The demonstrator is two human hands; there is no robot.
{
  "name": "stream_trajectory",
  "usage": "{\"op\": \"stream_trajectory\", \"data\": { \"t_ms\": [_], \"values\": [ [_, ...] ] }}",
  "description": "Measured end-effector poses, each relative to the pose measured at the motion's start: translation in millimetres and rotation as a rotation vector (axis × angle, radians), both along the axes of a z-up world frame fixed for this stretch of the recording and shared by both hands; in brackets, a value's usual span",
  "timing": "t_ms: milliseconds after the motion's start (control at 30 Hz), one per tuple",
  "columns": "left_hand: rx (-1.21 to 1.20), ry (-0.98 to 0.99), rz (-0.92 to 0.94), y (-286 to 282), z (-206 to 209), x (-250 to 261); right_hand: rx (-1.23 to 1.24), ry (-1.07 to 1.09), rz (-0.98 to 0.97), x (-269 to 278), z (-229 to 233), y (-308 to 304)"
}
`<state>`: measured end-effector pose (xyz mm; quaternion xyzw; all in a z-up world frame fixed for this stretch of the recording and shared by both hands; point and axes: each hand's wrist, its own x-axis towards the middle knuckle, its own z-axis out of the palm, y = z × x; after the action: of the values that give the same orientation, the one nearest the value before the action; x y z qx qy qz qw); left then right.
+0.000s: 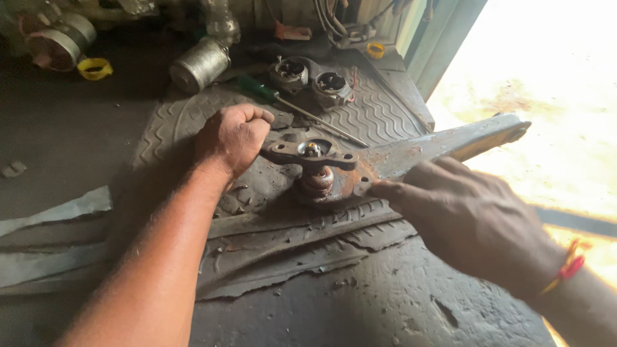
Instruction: The person cleans a metal mechanical component using a metal file and a cloth. They file the edges and surfaces of the part, then wipe it down with a rag to remove debris. The task is performed on a workbench in a workshop setting.
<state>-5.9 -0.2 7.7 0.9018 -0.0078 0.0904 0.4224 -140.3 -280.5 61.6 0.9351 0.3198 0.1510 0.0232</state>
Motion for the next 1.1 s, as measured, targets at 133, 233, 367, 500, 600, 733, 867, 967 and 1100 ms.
{"op": "stream_trajectory", "data": {
  "t_ms": [133,233,367,500,600,733,867,967,1100],
  "values": [
    [0.010,-0.012,-0.011,2.8,-2.8,2.7,-0.230,0.178,-0.183,7.5,16.7,7.9],
    [0.031,-0.030,-0.021,3.8,-3.7,3.7,-0.099,0.109,0.036,17.6,21.4,14.5],
    [0.026,-0.036,-0.023,3.5,-3.6,3.4,-0.096,0.118,0.081,27.8,30.2,15.1],
    [0.025,-0.056,-0.033,4.4,-6.6,6.5,-0.085,0.135,0.059,31.6,28.3,18.5],
    [-0.017,-0.041,-0.010,2.4,-4.4,3.8,-0.030,0.117,0.108,32.4,24.7,21.8],
    [0.012,-0.061,-0.040,7.9,-6.8,4.5,-0.086,0.068,0.035,28.7,25.9,19.4],
    [-0.032,-0.062,-0.039,-0.2,-3.0,6.6,-0.008,0.087,0.043,38.0,24.3,20.2],
    [-0.043,-0.069,-0.049,4.0,-13.0,7.1,-0.007,0.179,-0.001,36.1,24.2,16.5],
    [-0.015,-0.111,-0.112,4.7,-12.1,14.0,-0.047,0.136,-0.019,44.4,21.9,22.4]
  ]
}}
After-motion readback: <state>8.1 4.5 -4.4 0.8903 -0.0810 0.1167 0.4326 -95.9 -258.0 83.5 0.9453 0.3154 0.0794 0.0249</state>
